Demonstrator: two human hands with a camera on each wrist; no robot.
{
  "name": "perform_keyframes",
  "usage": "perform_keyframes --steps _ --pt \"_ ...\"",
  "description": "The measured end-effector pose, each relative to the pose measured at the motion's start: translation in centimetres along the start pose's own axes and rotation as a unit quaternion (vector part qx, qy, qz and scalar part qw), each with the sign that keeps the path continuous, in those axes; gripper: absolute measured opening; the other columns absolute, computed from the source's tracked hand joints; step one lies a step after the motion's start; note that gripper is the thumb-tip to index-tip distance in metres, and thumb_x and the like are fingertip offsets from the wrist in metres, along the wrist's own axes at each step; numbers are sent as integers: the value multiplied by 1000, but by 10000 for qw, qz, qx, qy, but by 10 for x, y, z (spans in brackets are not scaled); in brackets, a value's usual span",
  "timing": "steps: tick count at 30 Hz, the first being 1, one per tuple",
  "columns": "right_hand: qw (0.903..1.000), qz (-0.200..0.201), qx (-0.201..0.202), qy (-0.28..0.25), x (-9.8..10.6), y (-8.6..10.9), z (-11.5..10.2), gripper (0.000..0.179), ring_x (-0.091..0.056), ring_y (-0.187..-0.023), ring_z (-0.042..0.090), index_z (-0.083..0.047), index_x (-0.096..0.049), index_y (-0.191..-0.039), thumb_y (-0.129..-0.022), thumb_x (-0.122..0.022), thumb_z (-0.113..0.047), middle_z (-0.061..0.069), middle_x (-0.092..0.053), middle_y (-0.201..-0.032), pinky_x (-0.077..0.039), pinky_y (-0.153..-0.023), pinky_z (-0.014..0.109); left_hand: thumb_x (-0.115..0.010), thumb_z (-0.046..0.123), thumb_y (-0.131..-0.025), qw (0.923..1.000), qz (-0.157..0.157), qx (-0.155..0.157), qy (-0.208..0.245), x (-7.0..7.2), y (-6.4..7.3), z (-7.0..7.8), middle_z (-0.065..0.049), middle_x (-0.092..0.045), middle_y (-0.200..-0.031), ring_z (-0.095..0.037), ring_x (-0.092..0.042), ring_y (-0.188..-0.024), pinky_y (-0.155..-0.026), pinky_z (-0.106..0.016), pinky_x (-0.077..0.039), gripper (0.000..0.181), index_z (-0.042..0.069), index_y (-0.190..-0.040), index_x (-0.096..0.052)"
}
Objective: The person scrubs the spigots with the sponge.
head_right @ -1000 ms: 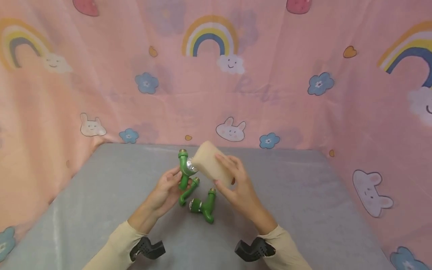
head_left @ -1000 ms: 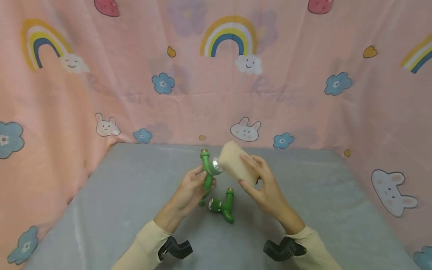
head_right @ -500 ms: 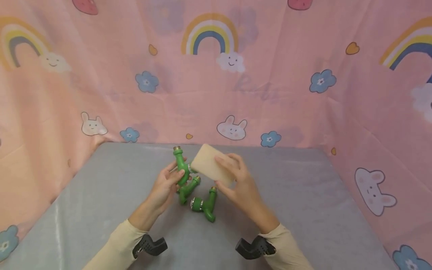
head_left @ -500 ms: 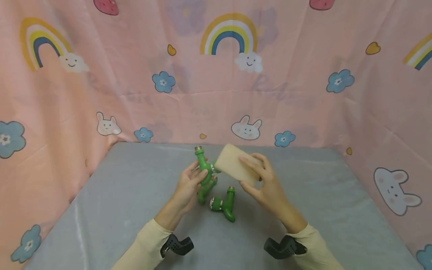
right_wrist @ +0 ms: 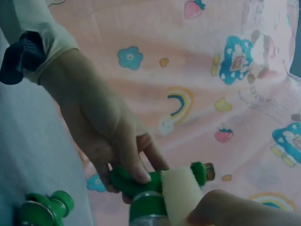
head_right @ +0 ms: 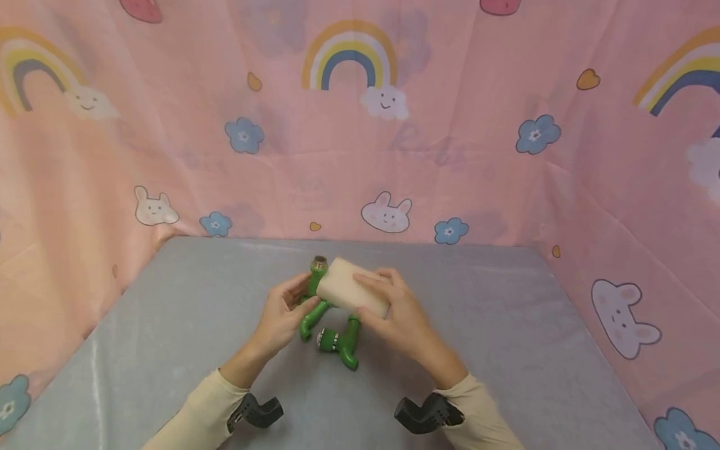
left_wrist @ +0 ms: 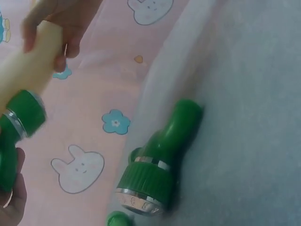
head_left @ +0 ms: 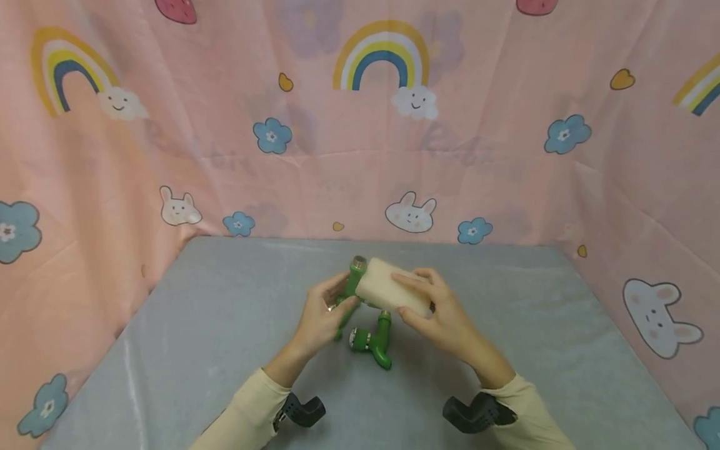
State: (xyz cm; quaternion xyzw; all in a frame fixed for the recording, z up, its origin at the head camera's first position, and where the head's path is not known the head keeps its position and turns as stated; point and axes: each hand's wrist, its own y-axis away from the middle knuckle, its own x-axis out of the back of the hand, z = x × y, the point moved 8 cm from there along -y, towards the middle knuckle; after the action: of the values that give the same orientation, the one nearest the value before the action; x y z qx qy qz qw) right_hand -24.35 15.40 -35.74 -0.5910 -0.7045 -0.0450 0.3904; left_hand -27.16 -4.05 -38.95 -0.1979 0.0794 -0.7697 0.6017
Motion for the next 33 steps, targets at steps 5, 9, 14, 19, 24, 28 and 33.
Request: perform_keyframes --steps 5,9,14,19,24,28,33 --pt "9955 -52 -478 821 19 -1 14 49 -58 -95 29 -11 -65 -136 -88 -71 -14 21 -56 -128 -49 -72 32 -64 -5 -94 9998 14 -67 -211 -1 1 0 -26 -62 -137 -40 -61 -127 -112 -56 -45 48 -11 -140 -51" --pt "9955 52 -545 774 30 1 14 47 -58 -96 29 -14 -66 -135 -88 -70 -14 19 -56 -129 -49 -72 31 -61 -3 -96 9999 -40 -18 -138 -2 2 0 -27 -63 -135 -40 -61 -127 -112 -56 -45 51 -11 -144 -45" --pt "9983 -479 -72 -332 7 2 1 47 -55 -100 28 -14 -62 -139 -92 -70 -11 20 -52 -133 -53 -73 27 -59 -2 -98 9996 -179 206 53 -4 1 0 -26 -60 -139 -39 -61 -127 -108 -49 -51 51 -6 -147 -44" --pt "9988 -213 -249 -368 10 -1 13 48 -52 -100 29 -9 -61 -139 -92 -70 -7 23 -49 -131 -50 -73 25 -58 1 -100 9980 -168 456 394 -2 0 0 -28 -64 -131 -34 -68 -113 -91 -28 -57 45 -1 -143 -47" --pt "9965 779 -240 -162 33 -1 16 56 -48 -103 27 -10 -56 -144 -90 -71 -5 22 -45 -137 -44 -72 22 -50 10 -106 9911 -408 874 913 -4 1 -3 -22 -66 -127 -15 -66 -96 -82 -21 -55 44 0 -148 -43" --pt "9893 1283 665 -183 24 2 -6 63 -50 -114 27 -11 -57 -143 -84 -75 -1 21 -44 -142 -48 -80 25 -39 18 -110 9734 -840 1082 1834 -12 3 -4 -3 -64 -101 -5 -54 -74 -68 -17 -47 46 -6 -149 -39" --pt "9835 1309 1249 -13 4 4 -17 62 -52 -109 26 -8 -61 -139 -81 -77 7 22 -42 -143 -47 -74 23 -34 25 -112 9455 -1345 1206 2710 -19 6 -1 9 -68 -95 -2 -46 -64 -62 -15 -42 54 -15 -148 -34"
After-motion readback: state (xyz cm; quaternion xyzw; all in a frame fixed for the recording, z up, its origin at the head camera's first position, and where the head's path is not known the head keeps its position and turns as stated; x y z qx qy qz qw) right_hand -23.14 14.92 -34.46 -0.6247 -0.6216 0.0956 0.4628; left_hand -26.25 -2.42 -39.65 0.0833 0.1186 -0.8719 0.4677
